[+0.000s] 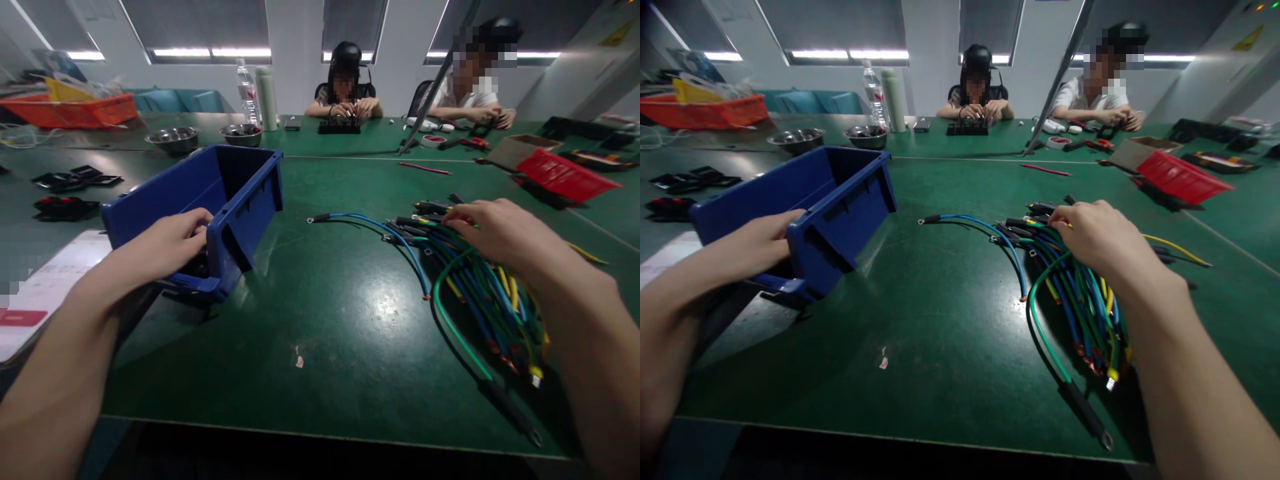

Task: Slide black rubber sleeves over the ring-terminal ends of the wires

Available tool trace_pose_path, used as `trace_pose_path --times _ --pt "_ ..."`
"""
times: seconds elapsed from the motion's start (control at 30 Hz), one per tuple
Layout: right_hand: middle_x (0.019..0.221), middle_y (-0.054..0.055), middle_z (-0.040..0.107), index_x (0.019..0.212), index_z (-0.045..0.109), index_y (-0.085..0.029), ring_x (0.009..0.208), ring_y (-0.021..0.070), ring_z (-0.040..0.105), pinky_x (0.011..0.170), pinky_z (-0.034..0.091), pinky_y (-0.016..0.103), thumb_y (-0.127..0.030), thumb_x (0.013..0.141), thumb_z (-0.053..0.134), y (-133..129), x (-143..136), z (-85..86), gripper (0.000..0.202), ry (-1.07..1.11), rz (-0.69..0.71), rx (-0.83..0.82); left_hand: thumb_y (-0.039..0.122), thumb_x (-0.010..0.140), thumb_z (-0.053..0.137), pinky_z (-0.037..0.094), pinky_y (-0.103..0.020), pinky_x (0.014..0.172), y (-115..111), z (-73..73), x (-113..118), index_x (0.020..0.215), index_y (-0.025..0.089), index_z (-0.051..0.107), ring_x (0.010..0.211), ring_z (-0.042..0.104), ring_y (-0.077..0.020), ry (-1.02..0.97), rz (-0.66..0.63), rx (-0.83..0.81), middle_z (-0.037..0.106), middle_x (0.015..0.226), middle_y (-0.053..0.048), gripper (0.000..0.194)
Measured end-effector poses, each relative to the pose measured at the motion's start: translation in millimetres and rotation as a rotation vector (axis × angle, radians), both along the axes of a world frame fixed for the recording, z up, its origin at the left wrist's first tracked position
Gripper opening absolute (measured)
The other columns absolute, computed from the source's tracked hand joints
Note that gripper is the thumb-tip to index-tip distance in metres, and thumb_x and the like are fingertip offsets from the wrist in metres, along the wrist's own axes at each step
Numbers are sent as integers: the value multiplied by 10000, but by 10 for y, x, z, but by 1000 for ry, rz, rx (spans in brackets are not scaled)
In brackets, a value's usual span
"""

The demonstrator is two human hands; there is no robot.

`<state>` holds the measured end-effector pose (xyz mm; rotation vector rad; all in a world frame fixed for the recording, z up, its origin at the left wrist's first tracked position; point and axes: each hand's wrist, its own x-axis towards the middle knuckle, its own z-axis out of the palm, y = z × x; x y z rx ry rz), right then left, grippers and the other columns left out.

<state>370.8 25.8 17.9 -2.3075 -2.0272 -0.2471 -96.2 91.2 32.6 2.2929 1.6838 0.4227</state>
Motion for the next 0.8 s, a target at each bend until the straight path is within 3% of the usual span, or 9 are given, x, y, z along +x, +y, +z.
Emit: trace_pose_path --times 0.1,0.3,0.43,0.6,0.7,0.8 --pt "917 95 689 1018 714 -174 736 163 546 684 354 303 -271 925 536 -11 16 -13 223 13 -11 -22 298 935 449 481 -267 645 -12 -8 35 1060 131 628 706 647 -168 14 62 -4 708 842 -40 275" --pt "900 102 672 982 718 -136 704 111 484 680 342 296 -299 947 523 -27 -14 38 256 46 29 13 306 972 481 410 -218 574 119 -185 -34 911 185 685 646 629 -140 -42 49 379 678 722 23 245" --pt "831 83 672 974 729 -144 610 81 474 639 332 279 -252 891 603 8 76 -24 186 70 -9 -26 328 977 485 394 -223 574 162 -233 -74 893 196 692 638 608 -141 -36 -1 423 661 705 35 259" --pt "789 76 659 897 695 -145 562 80 440 608 301 281 -263 838 673 -5 76 -46 134 58 -112 -22 357 975 422 427 -296 693 120 -190 -9 938 185 700 800 640 -205 -29 -7 441 717 890 -34 328" --pt "852 149 666 1037 672 -130 567 109 435 598 277 307 -372 928 569 -53 -67 67 285 16 -267 115 347 965 384 442 -341 798 63 -147 53 930 183 701 894 638 -229 -110 -19 490 710 952 -62 358" --pt "933 168 684 1183 599 -123 707 161 579 645 330 321 -339 976 501 -116 -230 191 314 30 -345 450 308 946 415 456 -343 833 -9 -105 119 973 164 701 909 632 -223 -173 -107 609 687 975 -79 321"
